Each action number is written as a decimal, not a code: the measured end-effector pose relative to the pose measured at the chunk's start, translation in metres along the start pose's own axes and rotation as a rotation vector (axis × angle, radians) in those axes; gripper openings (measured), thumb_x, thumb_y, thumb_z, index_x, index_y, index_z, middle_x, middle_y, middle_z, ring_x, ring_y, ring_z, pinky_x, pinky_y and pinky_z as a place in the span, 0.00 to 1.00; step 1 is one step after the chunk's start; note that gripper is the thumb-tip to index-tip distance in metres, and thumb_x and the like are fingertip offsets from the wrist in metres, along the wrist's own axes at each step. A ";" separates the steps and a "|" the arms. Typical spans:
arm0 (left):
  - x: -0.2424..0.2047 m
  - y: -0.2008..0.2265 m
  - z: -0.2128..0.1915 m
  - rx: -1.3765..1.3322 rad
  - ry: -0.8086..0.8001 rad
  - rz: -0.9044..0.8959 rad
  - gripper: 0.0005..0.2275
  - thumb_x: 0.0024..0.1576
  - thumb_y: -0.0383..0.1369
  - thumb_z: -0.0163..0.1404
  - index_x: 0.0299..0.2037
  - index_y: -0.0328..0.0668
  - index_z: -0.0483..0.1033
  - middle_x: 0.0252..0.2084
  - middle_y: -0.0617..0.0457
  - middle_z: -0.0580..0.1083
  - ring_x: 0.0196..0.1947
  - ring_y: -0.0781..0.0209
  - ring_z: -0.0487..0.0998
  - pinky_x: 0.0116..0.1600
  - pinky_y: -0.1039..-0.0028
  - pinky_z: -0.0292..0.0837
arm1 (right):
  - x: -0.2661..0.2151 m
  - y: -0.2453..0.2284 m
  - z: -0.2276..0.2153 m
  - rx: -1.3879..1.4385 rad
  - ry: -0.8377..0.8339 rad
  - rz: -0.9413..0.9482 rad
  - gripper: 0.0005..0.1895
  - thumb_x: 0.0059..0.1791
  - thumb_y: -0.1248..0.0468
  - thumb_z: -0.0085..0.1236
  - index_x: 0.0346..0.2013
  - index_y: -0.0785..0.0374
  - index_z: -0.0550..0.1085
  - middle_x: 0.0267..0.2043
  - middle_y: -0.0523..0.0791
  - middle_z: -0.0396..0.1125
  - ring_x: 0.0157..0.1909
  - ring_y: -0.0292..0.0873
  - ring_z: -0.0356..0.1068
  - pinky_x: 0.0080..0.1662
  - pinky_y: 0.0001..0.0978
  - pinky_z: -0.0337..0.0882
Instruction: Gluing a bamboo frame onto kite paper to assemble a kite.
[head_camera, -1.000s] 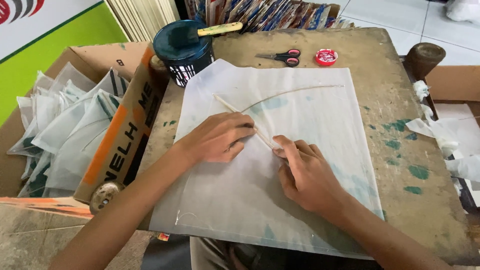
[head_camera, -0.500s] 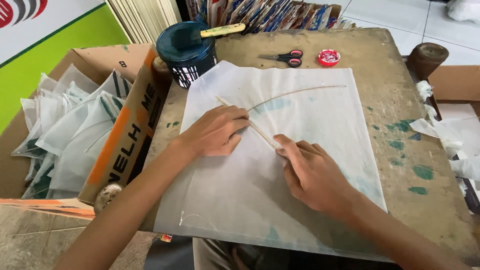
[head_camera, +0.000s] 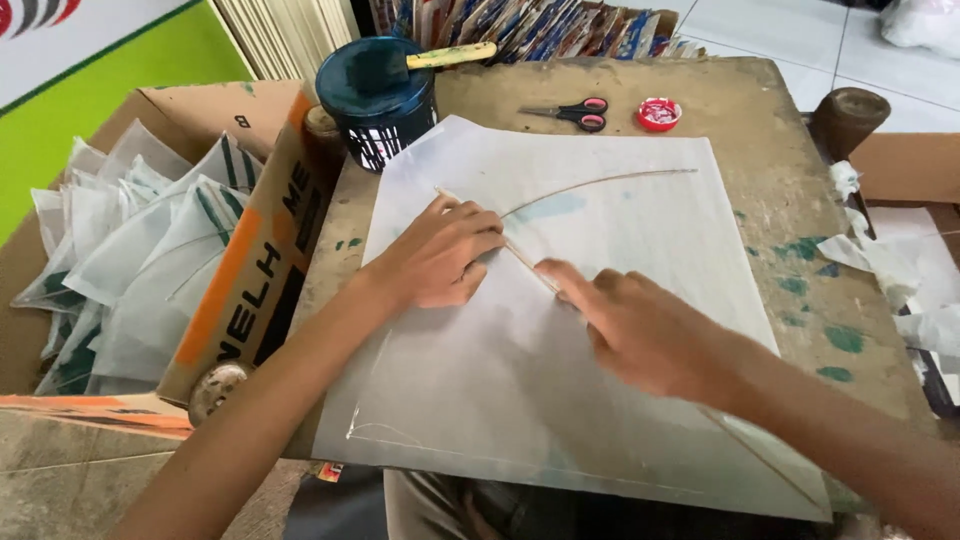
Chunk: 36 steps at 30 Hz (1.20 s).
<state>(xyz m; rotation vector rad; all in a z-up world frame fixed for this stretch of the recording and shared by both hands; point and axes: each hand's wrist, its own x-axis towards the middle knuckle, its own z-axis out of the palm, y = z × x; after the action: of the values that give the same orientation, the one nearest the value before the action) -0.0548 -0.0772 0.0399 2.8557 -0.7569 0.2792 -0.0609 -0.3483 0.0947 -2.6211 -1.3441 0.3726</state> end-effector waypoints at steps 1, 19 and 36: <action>0.000 -0.001 0.001 -0.008 0.002 0.003 0.20 0.46 0.28 0.38 0.45 0.42 0.81 0.47 0.52 0.76 0.55 0.55 0.75 0.63 0.62 0.61 | 0.000 -0.004 -0.009 0.142 -0.052 0.098 0.40 0.47 0.73 0.43 0.73 0.47 0.51 0.45 0.59 0.73 0.51 0.63 0.75 0.49 0.54 0.75; -0.006 -0.001 0.003 0.086 0.057 0.064 0.15 0.51 0.39 0.48 0.45 0.45 0.80 0.46 0.54 0.74 0.51 0.53 0.76 0.62 0.55 0.62 | 0.105 -0.030 -0.021 0.069 0.258 0.443 0.30 0.47 0.59 0.43 0.65 0.59 0.60 0.40 0.59 0.72 0.41 0.64 0.77 0.42 0.61 0.75; -0.005 0.007 -0.010 -0.027 -0.063 -0.083 0.19 0.50 0.46 0.52 0.49 0.48 0.79 0.51 0.55 0.75 0.53 0.55 0.76 0.63 0.57 0.60 | 0.095 -0.003 0.066 0.123 0.852 -0.017 0.22 0.50 0.74 0.39 0.58 0.62 0.56 0.34 0.49 0.73 0.36 0.54 0.74 0.38 0.47 0.75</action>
<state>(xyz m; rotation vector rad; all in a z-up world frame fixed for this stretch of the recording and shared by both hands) -0.0641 -0.0787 0.0494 2.8737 -0.6452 0.1676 -0.0293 -0.2666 0.0190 -2.2151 -0.9846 -0.5871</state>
